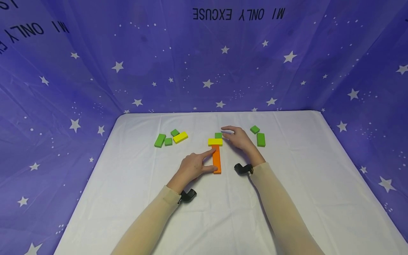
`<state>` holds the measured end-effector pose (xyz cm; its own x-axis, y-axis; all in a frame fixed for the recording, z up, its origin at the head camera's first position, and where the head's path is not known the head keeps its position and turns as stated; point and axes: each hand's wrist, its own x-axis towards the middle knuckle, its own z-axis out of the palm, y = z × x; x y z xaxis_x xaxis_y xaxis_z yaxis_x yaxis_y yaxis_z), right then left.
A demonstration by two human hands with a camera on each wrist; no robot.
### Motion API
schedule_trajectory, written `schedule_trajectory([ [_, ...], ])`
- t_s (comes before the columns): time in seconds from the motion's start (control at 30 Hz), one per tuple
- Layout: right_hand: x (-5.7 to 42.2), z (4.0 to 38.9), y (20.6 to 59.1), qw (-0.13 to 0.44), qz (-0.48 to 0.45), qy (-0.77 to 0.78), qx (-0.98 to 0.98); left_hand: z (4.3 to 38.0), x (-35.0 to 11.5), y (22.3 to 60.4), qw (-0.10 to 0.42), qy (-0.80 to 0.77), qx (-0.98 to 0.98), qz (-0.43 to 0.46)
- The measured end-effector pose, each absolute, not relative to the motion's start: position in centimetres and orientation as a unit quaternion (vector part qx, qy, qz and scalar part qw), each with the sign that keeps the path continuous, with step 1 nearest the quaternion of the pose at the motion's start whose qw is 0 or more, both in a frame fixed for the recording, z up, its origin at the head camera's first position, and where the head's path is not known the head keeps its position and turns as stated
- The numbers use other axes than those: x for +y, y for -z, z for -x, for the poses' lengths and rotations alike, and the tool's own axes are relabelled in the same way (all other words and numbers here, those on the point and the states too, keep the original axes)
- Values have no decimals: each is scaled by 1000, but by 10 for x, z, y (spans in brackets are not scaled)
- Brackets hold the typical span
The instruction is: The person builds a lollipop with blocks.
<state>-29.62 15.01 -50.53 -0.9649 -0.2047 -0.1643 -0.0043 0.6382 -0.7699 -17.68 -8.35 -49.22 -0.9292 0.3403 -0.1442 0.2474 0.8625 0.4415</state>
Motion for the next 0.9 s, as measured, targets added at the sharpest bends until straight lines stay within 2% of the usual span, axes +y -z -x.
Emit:
schedule_trajectory([
  [0.47, 163, 292, 505, 114, 38, 450, 885, 176, -84, 492, 110, -218, 958, -153],
  [0.9, 182, 290, 501, 86, 15, 504, 859, 176, -84, 492, 114, -223, 956, -152],
])
